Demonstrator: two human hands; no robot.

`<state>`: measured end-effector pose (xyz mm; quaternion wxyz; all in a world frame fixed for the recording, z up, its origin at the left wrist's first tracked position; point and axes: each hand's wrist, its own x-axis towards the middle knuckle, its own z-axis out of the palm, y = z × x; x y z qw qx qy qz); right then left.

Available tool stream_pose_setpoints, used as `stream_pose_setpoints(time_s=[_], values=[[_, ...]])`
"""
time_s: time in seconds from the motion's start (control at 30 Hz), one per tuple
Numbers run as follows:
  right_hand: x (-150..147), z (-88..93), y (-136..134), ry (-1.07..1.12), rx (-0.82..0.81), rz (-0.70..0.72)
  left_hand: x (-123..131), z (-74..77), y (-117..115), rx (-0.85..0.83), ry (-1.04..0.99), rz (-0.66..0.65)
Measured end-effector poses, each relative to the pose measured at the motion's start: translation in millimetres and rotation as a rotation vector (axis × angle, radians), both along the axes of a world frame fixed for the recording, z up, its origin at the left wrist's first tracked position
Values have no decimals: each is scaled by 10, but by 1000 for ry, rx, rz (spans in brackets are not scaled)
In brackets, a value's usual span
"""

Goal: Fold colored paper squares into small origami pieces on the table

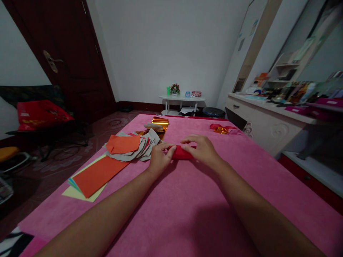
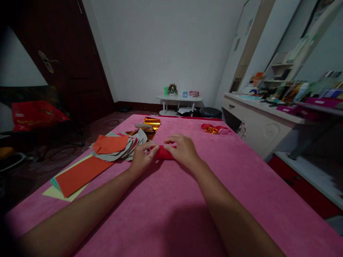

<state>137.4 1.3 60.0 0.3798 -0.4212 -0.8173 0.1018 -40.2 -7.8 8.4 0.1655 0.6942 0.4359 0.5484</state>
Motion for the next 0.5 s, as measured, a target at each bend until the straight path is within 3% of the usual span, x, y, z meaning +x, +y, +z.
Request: stream_pose_setpoints(time_s=[0.2, 0.5], values=[[-207, -63, -121, -265, 156, -11, 37, 10, -60, 16, 38, -24], [-103, -102, -24, -69, 54, 44, -98, 99, 16, 53, 29, 132]])
